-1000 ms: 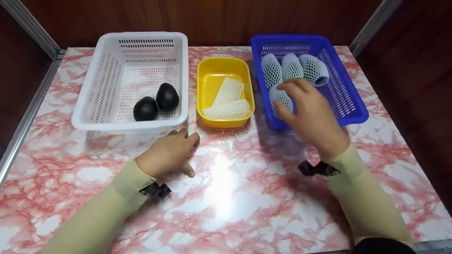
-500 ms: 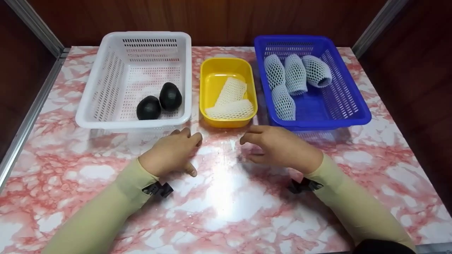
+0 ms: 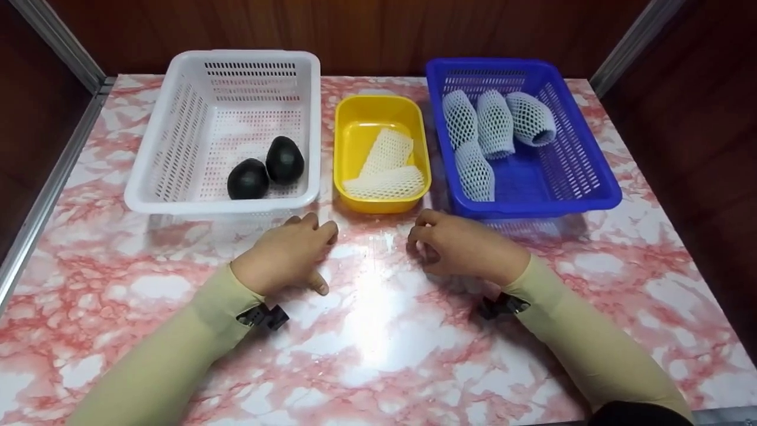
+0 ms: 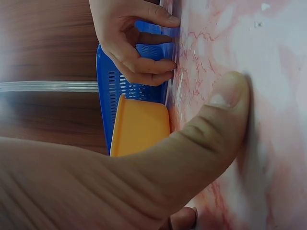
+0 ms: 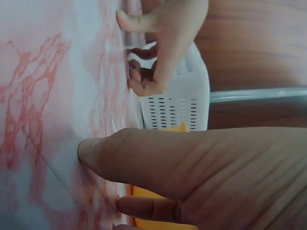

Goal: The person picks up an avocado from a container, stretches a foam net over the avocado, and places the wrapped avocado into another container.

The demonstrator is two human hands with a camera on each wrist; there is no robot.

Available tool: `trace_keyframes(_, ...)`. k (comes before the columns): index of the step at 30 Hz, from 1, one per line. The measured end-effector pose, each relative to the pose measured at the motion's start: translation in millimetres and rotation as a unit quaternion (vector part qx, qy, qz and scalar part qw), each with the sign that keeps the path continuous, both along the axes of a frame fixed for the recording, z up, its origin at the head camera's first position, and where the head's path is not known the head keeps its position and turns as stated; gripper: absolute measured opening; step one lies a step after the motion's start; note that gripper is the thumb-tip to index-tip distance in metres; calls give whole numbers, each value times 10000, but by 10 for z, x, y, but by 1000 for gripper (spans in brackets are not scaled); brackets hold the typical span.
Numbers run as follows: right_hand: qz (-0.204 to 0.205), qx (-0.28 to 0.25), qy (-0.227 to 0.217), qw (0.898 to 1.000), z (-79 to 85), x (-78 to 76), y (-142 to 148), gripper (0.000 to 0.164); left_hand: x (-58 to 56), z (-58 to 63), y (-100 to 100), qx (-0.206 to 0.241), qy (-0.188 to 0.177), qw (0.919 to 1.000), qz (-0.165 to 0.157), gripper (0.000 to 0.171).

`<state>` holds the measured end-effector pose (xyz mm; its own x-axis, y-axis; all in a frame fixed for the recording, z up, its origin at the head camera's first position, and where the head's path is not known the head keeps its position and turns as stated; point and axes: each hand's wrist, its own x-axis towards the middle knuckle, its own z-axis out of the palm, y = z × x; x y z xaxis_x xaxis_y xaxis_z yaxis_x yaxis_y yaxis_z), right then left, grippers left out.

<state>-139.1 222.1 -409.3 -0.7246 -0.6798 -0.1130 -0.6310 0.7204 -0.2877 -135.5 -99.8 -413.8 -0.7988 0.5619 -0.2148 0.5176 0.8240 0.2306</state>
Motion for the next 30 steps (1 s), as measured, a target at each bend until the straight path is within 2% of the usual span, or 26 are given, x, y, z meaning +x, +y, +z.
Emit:
trace_keyframes(5, -35, 88, -64, 9999, 13, -6, -4, 32, 52, 57, 45, -185, 118, 9997, -112, 80)
trace_keyframes(10, -44, 128, -120, 9998, 26, 1, -16, 32, 168, 271, 160, -245, 232, 9974, -633, 59)
trace_keyframes(14, -55, 192, -132, 9997, 28, -2, -22, 33, 159, 521, 198, 365, 94, 9959, -816, 49)
trace_keyframes(16, -32, 205, -64, 9998, 30, -7, -22, 33, 97, 640, 163, 810, 154, 9936, -772, 43)
trace_keyframes(18, 7, 234, 9, 9997, 34, -14, -24, 32, 6, 748, 97, 1258, 371, 9890, -687, 36)
trace_keyframes(21, 5, 223, -27, 9997, 33, -17, -32, 31, -154, 854, -44, 1661, 924, 9813, -304, 27)
trace_keyframes(24, -25, 235, -97, 9997, 30, -16, -38, 31, -315, 903, -215, 1655, 1235, 9773, 482, 28)
trace_keyframes(27, -31, 245, -75, 9997, 28, -11, -35, 32, -460, 887, -402, 1294, 1217, 9739, 1412, 38)
trace_keyframes(30, -43, 274, -85, 9996, 29, -5, -30, 34, -577, 826, -579, 912, 1020, 9684, 2087, 54)
